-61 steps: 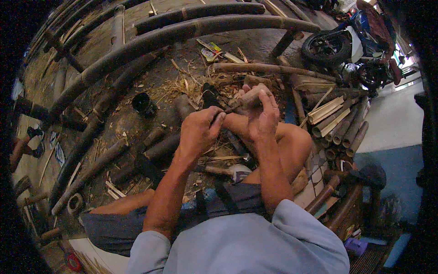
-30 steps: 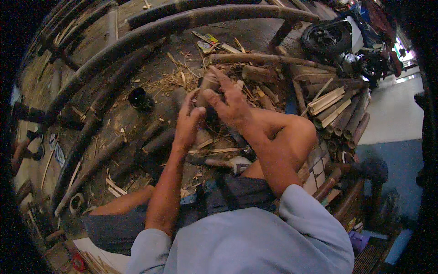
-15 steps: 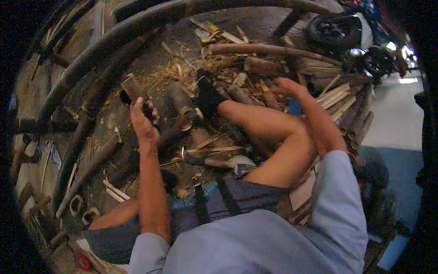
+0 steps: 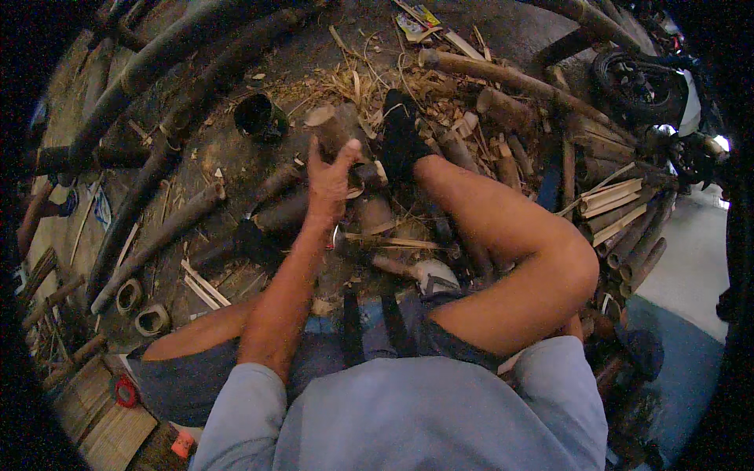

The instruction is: The person sits on the floor and repeatedly fits smaller bamboo pieces into larger bamboo tubes, adjusting alignment and tapping them into place. The person handles multiple bamboo pieces and tubes, rotating and repositioning them to achieve a snug fit.

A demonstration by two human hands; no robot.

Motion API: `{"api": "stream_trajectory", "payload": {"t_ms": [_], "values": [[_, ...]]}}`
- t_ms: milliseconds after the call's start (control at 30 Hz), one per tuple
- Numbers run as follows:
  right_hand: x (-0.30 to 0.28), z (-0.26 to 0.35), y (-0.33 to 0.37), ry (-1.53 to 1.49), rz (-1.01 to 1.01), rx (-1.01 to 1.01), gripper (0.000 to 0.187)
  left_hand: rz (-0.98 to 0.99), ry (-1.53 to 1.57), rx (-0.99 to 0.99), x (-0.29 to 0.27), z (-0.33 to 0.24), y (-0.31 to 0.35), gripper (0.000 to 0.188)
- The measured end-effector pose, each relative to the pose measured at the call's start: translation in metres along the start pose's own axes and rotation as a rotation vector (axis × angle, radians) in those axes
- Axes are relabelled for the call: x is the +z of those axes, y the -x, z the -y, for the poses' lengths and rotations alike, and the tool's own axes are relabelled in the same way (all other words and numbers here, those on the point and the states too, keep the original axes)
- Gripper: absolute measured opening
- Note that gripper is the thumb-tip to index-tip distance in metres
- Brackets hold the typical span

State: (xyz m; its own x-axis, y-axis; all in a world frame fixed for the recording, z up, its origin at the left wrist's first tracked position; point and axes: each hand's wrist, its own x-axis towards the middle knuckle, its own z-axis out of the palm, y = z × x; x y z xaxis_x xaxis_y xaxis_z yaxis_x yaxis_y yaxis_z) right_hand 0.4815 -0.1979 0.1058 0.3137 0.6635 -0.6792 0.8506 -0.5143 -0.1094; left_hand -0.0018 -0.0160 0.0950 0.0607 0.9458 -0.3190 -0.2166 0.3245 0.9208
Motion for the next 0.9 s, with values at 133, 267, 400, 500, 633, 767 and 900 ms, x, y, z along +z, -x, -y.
{"api": "stream_trajectory", "payload": {"t_ms": [133,267,400,500,633,767,900], "values": [[0.014,-0.009,0.010,-0.060,-0.119,0.056,0.066,0.074,-0.101,0.003,0.010,0.021,0.023,0.062],[-0.001,0.011,0.028,-0.148,-0.304,0.098,0.066,0.174,-0.150,0.053,0.009,0.035,0.046,0.065],[-0.068,0.042,0.076,-0.239,-0.651,0.088,0.066,0.202,-0.137,0.043,0.004,0.041,0.060,0.064],[-0.136,0.059,0.150,-0.186,-0.968,-0.110,0.069,0.233,-0.324,0.161,0.004,0.043,0.068,0.056],[-0.135,0.134,0.213,-0.705,-0.957,-0.325,0.072,0.285,-0.384,0.336,0.012,0.049,0.072,0.049],[-0.042,0.245,0.210,-0.734,-0.453,-0.324,0.076,0.287,-0.325,0.322,0.015,0.055,0.072,0.048],[0.030,0.298,0.192,-0.548,-0.195,-0.393,0.081,0.448,-0.171,0.253,0.009,0.058,0.076,0.047]]}}
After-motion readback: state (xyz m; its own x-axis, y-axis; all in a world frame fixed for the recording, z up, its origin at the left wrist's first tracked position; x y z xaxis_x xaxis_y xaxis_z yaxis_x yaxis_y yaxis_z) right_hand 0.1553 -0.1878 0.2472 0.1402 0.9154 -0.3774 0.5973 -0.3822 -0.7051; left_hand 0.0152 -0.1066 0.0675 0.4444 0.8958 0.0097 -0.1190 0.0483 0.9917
